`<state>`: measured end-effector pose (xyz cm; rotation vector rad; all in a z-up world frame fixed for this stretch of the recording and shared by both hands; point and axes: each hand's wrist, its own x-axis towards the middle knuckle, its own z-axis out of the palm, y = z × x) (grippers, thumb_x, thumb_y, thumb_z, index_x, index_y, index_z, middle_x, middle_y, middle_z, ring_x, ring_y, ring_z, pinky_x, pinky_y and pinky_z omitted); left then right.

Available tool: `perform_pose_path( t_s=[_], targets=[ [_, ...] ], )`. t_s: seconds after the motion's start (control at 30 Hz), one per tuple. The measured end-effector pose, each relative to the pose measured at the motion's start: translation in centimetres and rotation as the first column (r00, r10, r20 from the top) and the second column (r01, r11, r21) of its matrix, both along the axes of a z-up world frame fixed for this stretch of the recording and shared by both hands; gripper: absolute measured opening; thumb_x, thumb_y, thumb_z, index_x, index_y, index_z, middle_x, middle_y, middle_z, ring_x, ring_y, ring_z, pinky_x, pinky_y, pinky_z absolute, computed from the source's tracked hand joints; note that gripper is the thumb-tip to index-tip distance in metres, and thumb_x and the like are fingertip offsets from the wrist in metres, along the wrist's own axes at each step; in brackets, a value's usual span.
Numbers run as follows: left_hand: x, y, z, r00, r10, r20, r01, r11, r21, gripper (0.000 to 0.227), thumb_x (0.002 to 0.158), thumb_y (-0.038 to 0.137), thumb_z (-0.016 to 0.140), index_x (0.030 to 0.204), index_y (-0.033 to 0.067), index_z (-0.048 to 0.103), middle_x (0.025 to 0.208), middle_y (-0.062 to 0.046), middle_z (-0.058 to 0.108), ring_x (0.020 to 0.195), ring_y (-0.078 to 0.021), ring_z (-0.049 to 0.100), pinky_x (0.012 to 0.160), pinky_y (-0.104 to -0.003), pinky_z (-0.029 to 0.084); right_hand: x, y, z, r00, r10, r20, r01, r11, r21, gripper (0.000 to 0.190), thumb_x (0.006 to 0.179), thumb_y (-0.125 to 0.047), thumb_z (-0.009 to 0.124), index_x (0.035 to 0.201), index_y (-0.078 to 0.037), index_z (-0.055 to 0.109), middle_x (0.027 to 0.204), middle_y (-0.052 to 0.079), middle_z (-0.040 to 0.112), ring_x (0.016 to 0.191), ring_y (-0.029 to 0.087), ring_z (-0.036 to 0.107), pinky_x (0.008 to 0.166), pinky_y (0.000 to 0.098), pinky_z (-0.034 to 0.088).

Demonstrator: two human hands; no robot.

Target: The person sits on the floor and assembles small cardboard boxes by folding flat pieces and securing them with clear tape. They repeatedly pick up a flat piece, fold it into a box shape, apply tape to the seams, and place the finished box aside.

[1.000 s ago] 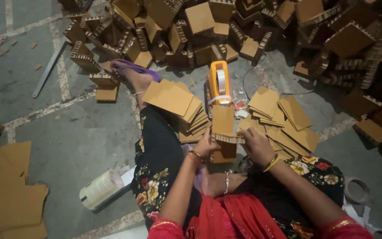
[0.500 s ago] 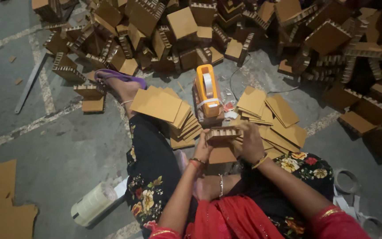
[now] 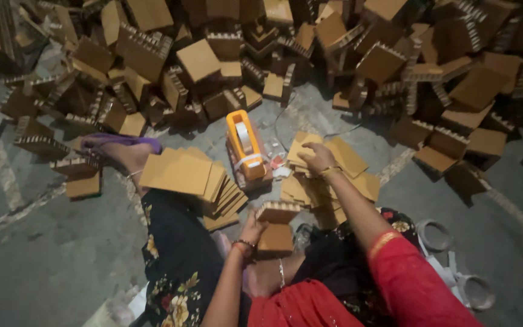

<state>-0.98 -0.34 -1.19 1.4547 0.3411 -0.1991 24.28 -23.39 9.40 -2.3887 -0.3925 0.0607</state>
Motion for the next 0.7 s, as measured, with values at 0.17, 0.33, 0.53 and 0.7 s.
perform_pose_path(
  t_s=[0.17, 0.33, 0.53, 0.7],
  targets=[
    [-0.7, -1.2, 0.1, 0.999, -0.034, -0.037, 0.03, 0.995, -0.097, 0.043, 0.092, 0.006, 0.064, 0.132, 0.0086, 0.048, 0.109, -0.008, 0.063, 0.097, -0.0165, 0.056, 0.085, -0.032, 0.049, 3.7, -0.4, -0.3, 0.971, -0.24, 0.026, 0.235, 0.918, -0.321, 0.053, 0.077, -0.045, 0.08, 0.118, -0.013, 0.073, 0.126, 0.018, 0.068, 0.118, 0.039, 0.062, 0.099, 0.0477, 0.049],
    [-1.3, 0.4, 1.2, 0.987, -0.032, -0.156, 0.026, 0.999, -0.039, 0.048, 0.092, 0.009, 0.064, 0.136, 0.0133, 0.047, 0.112, -0.009, 0.066, 0.102, -0.0181, 0.06, 0.09, -0.033, 0.05, 5.2, -9.0, -0.1, 0.967, -0.198, -0.162, 0.125, 0.918, -0.377, 0.064, 0.072, -0.041, 0.086, 0.126, -0.012, 0.068, 0.127, 0.018, 0.069, 0.117, 0.038, 0.064, 0.1, 0.0446, 0.053],
    [0.4, 0.5, 3.3, 0.986, 0.009, -0.168, -0.049, 0.971, -0.234, 0.053, 0.09, 0.007, 0.062, 0.139, 0.0175, 0.043, 0.121, -0.01, 0.064, 0.11, -0.0191, 0.06, 0.094, -0.035, 0.049, 3.2, -13.2, -1.5, 0.96, -0.191, -0.203, 0.111, 0.93, -0.351, 0.089, 0.059, -0.043, 0.097, 0.131, -0.012, 0.056, 0.122, 0.021, 0.066, 0.113, 0.038, 0.062, 0.097, 0.0446, 0.052],
    [0.5, -1.1, 2.4, 0.965, 0.144, -0.218, -0.19, 0.96, -0.204, 0.046, 0.092, 0.007, 0.061, 0.134, 0.0105, 0.042, 0.117, -0.013, 0.062, 0.103, -0.0246, 0.06, 0.085, -0.041, 0.054, 2.8, -11.8, 0.3, 0.984, -0.176, 0.017, 0.176, 0.963, -0.206, 0.081, 0.061, -0.047, 0.096, 0.122, -0.008, 0.057, 0.123, 0.018, 0.062, 0.117, 0.036, 0.059, 0.1, 0.045, 0.05]
  ],
)
